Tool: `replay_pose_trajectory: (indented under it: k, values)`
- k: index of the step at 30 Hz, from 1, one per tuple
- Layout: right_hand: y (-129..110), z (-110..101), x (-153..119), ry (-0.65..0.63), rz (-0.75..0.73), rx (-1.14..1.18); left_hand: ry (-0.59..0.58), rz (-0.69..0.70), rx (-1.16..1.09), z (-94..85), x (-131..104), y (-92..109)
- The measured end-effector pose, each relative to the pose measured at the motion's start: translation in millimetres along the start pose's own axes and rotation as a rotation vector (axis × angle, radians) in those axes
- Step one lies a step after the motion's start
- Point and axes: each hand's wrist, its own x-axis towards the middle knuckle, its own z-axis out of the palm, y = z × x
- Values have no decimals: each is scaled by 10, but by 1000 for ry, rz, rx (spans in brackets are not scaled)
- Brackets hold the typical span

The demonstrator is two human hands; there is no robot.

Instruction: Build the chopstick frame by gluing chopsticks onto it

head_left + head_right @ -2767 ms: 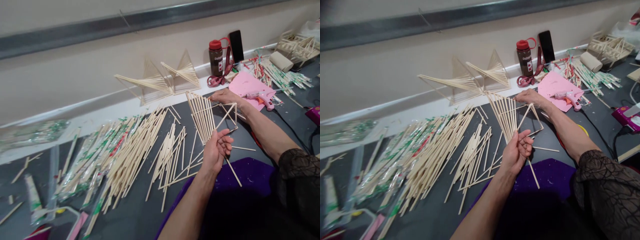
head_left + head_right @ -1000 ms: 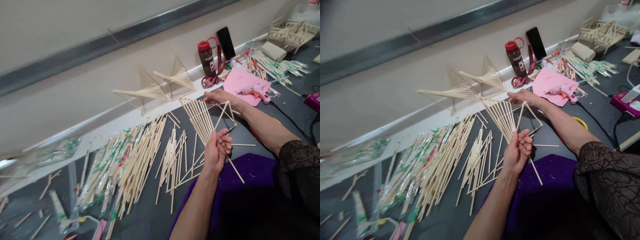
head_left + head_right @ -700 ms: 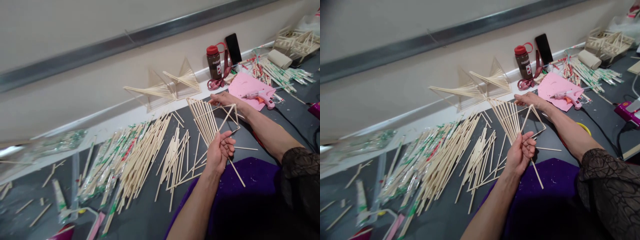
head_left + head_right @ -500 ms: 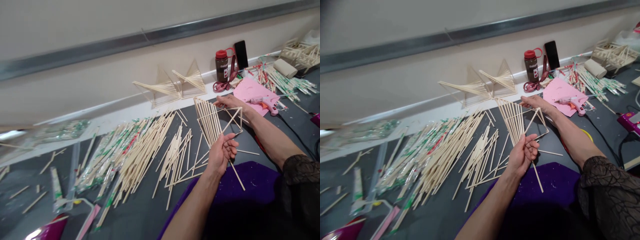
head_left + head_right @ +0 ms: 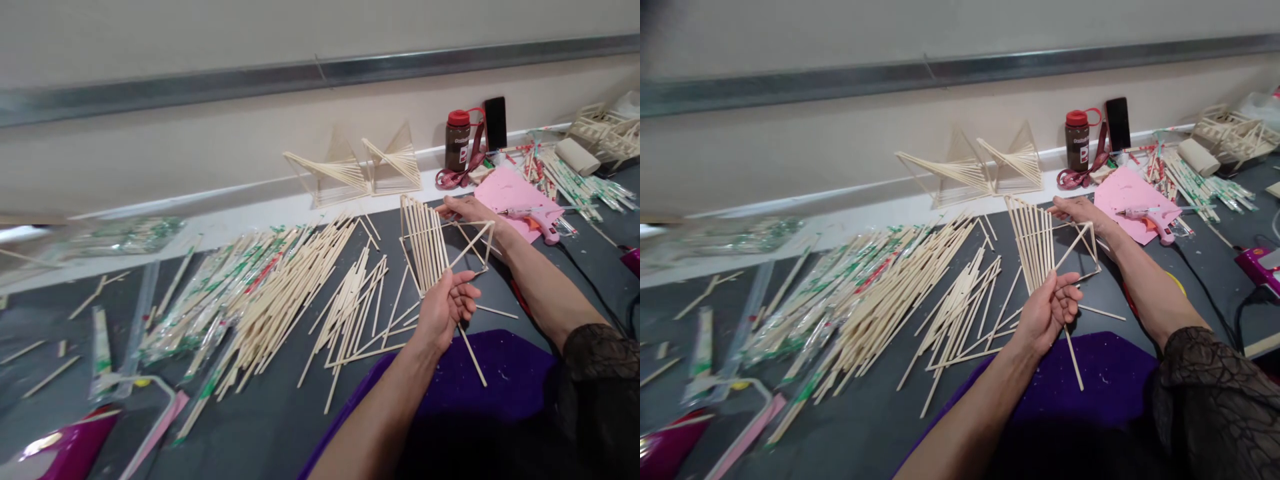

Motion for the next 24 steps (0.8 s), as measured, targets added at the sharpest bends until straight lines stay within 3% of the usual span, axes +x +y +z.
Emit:
replay_pose_trajectory:
  k: [24]
  values:
    - [-45, -4, -20, -79, 22, 6, 12, -10, 4, 4, -6, 5]
